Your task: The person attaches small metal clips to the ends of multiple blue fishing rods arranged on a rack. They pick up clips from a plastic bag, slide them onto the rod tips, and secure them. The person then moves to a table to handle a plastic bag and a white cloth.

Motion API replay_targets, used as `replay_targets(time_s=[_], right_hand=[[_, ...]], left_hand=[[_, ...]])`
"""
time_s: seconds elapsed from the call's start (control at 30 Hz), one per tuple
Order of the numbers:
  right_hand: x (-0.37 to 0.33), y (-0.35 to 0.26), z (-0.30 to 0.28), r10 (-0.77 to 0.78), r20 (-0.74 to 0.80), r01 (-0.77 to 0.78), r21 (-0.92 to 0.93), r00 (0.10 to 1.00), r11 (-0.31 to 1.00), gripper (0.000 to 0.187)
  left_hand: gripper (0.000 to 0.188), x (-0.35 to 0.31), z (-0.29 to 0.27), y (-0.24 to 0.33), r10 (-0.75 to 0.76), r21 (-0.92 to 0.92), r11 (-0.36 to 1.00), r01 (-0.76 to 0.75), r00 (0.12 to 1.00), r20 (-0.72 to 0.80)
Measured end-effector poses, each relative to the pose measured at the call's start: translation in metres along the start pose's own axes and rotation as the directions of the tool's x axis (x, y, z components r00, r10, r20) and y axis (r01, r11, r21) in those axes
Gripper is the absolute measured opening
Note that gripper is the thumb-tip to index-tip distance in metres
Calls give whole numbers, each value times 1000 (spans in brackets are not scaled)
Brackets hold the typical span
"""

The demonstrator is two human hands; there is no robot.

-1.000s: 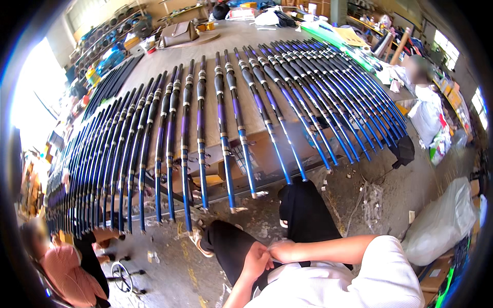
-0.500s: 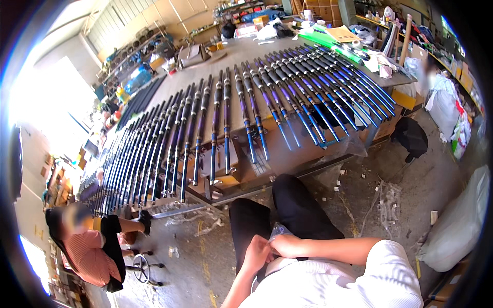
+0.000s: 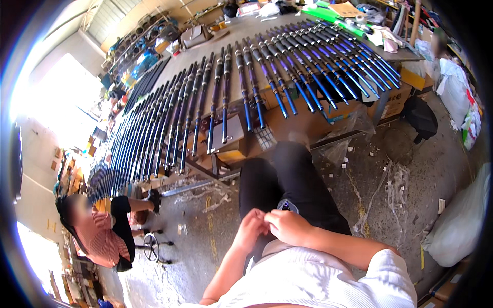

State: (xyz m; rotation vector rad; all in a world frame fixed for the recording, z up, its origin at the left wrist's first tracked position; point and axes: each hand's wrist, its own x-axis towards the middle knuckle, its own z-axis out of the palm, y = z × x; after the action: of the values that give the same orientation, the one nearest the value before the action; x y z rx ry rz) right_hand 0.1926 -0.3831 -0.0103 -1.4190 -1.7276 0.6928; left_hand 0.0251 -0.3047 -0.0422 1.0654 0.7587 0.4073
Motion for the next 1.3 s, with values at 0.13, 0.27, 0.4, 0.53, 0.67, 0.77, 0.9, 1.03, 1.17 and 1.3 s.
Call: replay_targets(time_s=[0.13, 0.27, 0.4, 0.53, 0.67, 0.77, 0.9, 1.03, 1.17, 1.3], right_hand=[[24, -28, -6, -215, -288, 224, -2, 933, 975, 20], [51, -25, -7, -396, -331, 307, -291, 856, 906, 17], [71, -24, -23, -483, -353, 374, -334, 801, 865, 16], [78, -25, -39, -395, -440, 352, -179, 807, 919, 16], [88, -26, -61, 52, -508, 143, 337, 860, 930, 19], [90, -19, -76, 254, -374, -27, 517, 892, 856, 18], [96, -5, -86, 205, -310, -76, 381, 928, 921, 14], [118, -11, -104, 121, -342, -116, 34, 932, 993, 14], [153, -17, -120, -118, -325, -15, -380, 938, 925, 22], [174, -17, -123, -114, -299, -60, -516, 947, 854, 26]], left_hand=[[56, 5, 30, 35, 152, -707, 706, 49, 964, 219], [52, 22, 55, 49, 153, -899, 387, 205, 947, 282], [33, 40, 47, 43, 105, -936, 231, 266, 949, 296], [25, 60, 44, 57, 44, -923, 245, 295, 948, 315], [22, 84, 28, 64, -132, -898, 395, 196, 979, 156], [19, 104, 4, 63, -118, -834, 521, 183, 983, 142], [20, 133, -16, 61, -71, -864, 392, 315, 947, 314], [19, 161, -13, 79, -122, -766, 601, 230, 973, 196], [42, 201, -14, 98, -70, -641, 748, 172, 981, 181], [64, 224, -8, 136, 6, -426, 903, 59, 989, 148]])
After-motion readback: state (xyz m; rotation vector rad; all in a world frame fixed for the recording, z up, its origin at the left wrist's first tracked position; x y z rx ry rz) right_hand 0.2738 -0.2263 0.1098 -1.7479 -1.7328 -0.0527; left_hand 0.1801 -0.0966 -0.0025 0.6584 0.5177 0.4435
